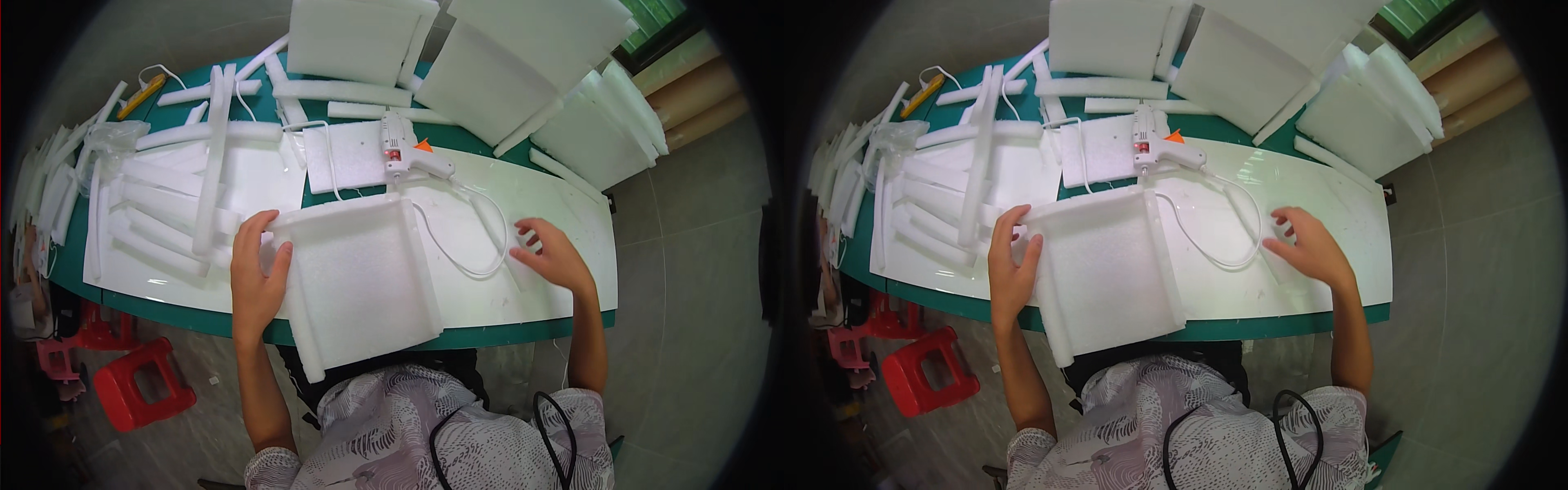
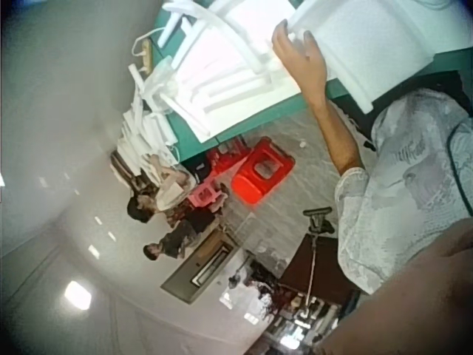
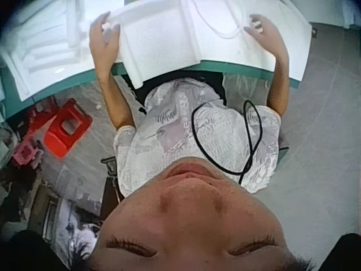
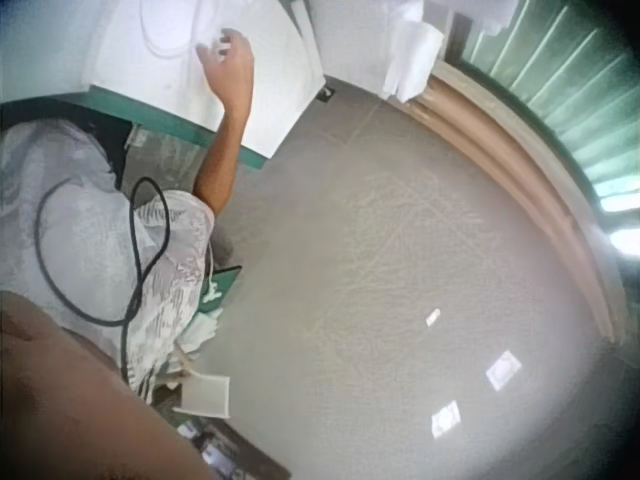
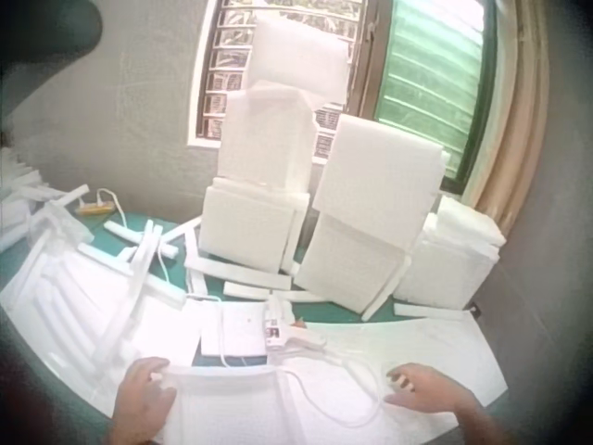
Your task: The person constructs foam boxes by applying hot glue with a glue gun to foam base sheets, attaching foam strips along the edges by hand, and placing the assembled foam boxes onto a stack.
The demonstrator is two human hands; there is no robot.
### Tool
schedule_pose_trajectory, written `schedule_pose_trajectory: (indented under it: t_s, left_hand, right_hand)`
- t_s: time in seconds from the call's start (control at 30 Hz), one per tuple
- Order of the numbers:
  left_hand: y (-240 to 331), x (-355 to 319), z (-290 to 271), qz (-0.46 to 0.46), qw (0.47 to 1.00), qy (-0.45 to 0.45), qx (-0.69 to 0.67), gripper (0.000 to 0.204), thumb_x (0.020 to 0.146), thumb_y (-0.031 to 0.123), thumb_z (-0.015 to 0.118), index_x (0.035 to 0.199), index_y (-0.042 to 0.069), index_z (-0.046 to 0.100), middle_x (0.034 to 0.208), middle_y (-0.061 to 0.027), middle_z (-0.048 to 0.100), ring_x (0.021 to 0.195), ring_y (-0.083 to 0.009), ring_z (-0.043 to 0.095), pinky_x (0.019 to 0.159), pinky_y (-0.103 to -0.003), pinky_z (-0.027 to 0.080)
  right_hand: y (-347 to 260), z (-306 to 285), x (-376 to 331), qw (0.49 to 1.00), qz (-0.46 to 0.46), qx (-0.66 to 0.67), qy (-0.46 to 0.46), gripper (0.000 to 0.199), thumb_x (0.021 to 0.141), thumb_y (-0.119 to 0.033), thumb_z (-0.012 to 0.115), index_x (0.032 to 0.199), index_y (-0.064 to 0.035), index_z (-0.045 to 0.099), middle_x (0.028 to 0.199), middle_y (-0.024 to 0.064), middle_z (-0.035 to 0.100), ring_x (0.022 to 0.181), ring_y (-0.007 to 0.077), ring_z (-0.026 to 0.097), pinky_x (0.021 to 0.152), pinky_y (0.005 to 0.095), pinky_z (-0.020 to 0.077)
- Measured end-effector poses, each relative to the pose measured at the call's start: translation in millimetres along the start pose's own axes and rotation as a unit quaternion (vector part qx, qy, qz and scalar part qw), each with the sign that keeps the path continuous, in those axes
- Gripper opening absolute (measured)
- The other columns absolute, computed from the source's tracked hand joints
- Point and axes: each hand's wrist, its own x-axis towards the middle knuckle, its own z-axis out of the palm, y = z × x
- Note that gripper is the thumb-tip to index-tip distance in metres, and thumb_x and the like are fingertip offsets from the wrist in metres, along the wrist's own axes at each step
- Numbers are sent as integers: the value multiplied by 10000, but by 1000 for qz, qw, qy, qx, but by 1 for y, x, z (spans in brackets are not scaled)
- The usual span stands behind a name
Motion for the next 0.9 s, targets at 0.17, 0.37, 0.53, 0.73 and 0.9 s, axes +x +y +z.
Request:
schedule_pose_trajectory:
  t_s: [0.17, 0.37, 0.53, 0.73, 0.9]
  left_hand:
    - [-4, 1, 2, 15, 1000, 5, 6, 395, 862, 43, 630, 1249, 4, 560, 1256, -174, 580, 1184, -337, 531, 1033, -387, 403]
    - [-4, 0, 3, 24, 1000, 6, -6, 385, 870, 58, 630, 1247, 17, 563, 1254, -163, 581, 1181, -334, 528, 1023, -388, 408]
    - [-11, -3, 4, 27, 999, 14, 14, 396, 881, 96, 631, 1268, 41, 566, 1264, -118, 584, 1119, -258, 552, 967, -387, 443]
    - [-11, -2, 4, 28, 999, 11, 14, 390, 887, 106, 629, 1268, 44, 568, 1264, -115, 586, 1114, -258, 551, 976, -390, 442]
    - [-11, -3, 5, 24, 1000, 13, 14, 386, 891, 112, 624, 1267, 48, 569, 1264, -114, 587, 1111, -256, 551, 980, -394, 441]
  right_hand:
    - [16, 6, -27, 991, 123, 54, -10, 326, 813, -136, 754, 1055, 14, 594, 996, 128, 634, 856, 207, 631, 695, 315, 527]
    - [18, -13, -48, 991, 116, 57, 19, 271, 816, -95, 734, 1027, -14, 586, 921, 83, 603, 801, 152, 579, 646, 274, 490]
    - [-11, -43, -77, 993, 102, -39, 43, 293, 810, -50, 689, 1086, -15, 599, 933, 67, 588, 828, 160, 562, 718, 304, 479]
    - [-68, -51, -95, 989, -18, -131, 73, 292, 810, 23, 654, 1098, -10, 617, 995, 129, 604, 870, 284, 591, 766, 350, 466]
    - [-58, -59, -101, 958, 31, -252, 133, 298, 843, 46, 620, 1135, -15, 617, 1045, 141, 594, 930, 315, 593, 838, 385, 478]
